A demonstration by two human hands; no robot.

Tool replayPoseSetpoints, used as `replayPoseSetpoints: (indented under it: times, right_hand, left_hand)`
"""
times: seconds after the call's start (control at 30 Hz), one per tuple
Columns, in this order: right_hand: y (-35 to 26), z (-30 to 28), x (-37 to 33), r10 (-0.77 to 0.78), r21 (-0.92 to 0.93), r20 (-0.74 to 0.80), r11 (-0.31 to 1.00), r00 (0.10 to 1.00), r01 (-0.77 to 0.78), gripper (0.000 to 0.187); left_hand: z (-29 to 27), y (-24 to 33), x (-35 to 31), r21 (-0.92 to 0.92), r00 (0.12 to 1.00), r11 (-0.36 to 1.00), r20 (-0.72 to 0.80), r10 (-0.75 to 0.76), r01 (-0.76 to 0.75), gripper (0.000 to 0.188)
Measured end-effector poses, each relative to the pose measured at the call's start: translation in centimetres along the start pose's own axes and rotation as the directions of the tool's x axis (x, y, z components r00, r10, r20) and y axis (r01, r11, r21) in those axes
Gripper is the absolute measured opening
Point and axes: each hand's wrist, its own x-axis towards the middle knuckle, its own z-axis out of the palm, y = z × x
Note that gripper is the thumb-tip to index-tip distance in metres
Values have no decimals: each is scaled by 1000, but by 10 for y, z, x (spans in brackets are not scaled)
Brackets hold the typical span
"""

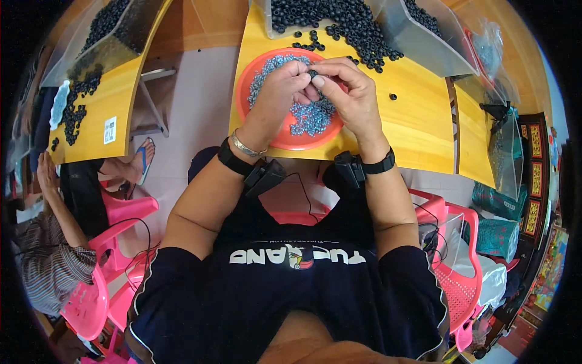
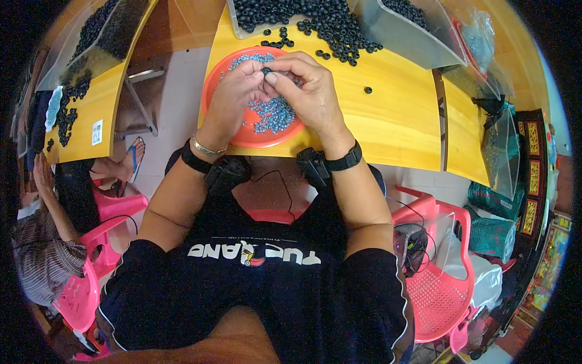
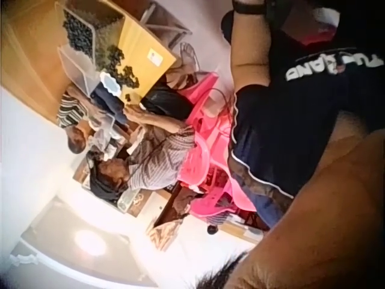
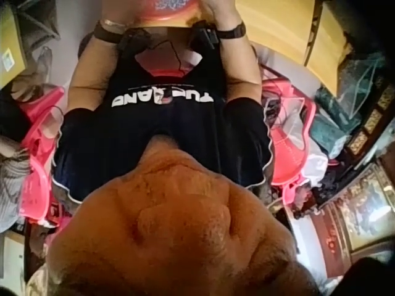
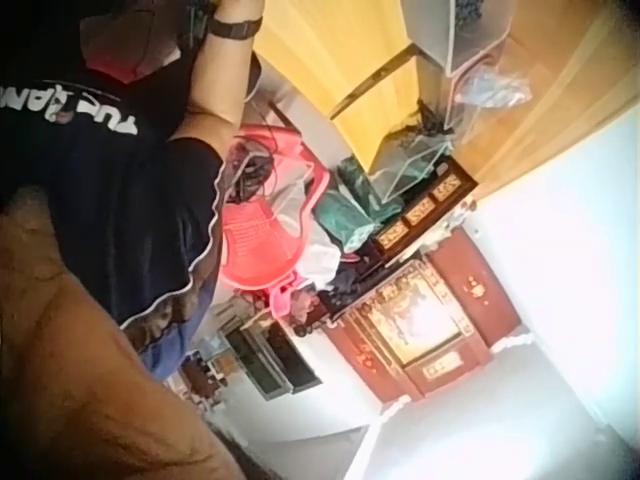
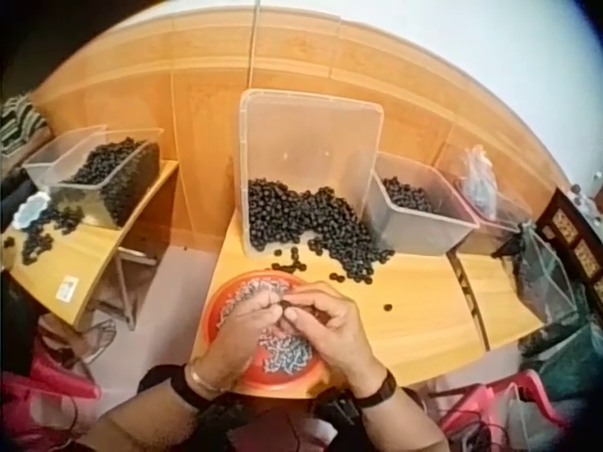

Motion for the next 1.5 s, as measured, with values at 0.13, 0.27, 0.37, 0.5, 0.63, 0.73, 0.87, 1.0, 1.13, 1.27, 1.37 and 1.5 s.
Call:
replayPoseSetpoints:
  times: [0.13,0.27,0.37,0.5,0.63,0.73,0.87,1.0,1.13,1.27,1.37,1.5]
  right_hand:
    - [2,-4,0,-90,-89,16,992,996,91,16]
    - [-10,-9,-3,-118,-243,73,961,990,132,17]
    - [-13,-10,-6,-90,-251,80,962,993,108,15]
    - [-12,-9,-7,-81,-246,66,965,994,95,14]
    - [-11,-7,-8,-80,-300,51,950,996,91,13]
    - [-9,-6,-9,6,-284,23,959,1000,1,12]
    - [-3,-2,-8,-70,-273,-43,960,997,55,9]
    - [-3,1,-8,-175,-376,-35,914,984,149,8]
    - [-1,-3,-9,-34,-347,13,937,999,36,9]
    - [-3,-7,-10,13,-268,1,963,1000,-12,8]
    - [-4,-6,-10,34,-210,-2,977,999,-34,9]
    - [-3,-2,-8,-58,-152,12,987,998,59,10]
  left_hand:
    - [-3,0,-1,-56,999,998,54,-4,7,15]
    - [-8,-4,0,115,998,992,32,48,-52,13]
    - [-7,1,-2,393,991,909,68,117,-135,14]
    - [-9,3,-2,260,997,964,76,34,-52,16]
    - [-4,4,-4,204,997,976,0,83,-81,15]
    - [-4,3,-2,239,994,965,1,110,-107,15]
    - [-4,0,-2,359,987,923,-32,158,-136,15]
    - [-5,-3,-1,413,978,896,-51,200,-162,15]
    - [-4,0,-2,456,980,878,-53,192,-147,15]
    - [-10,4,-2,396,998,918,-27,49,-35,16]
    - [-11,4,-2,369,998,928,0,59,-54,17]
    - [-9,1,-3,295,999,955,19,35,-39,16]
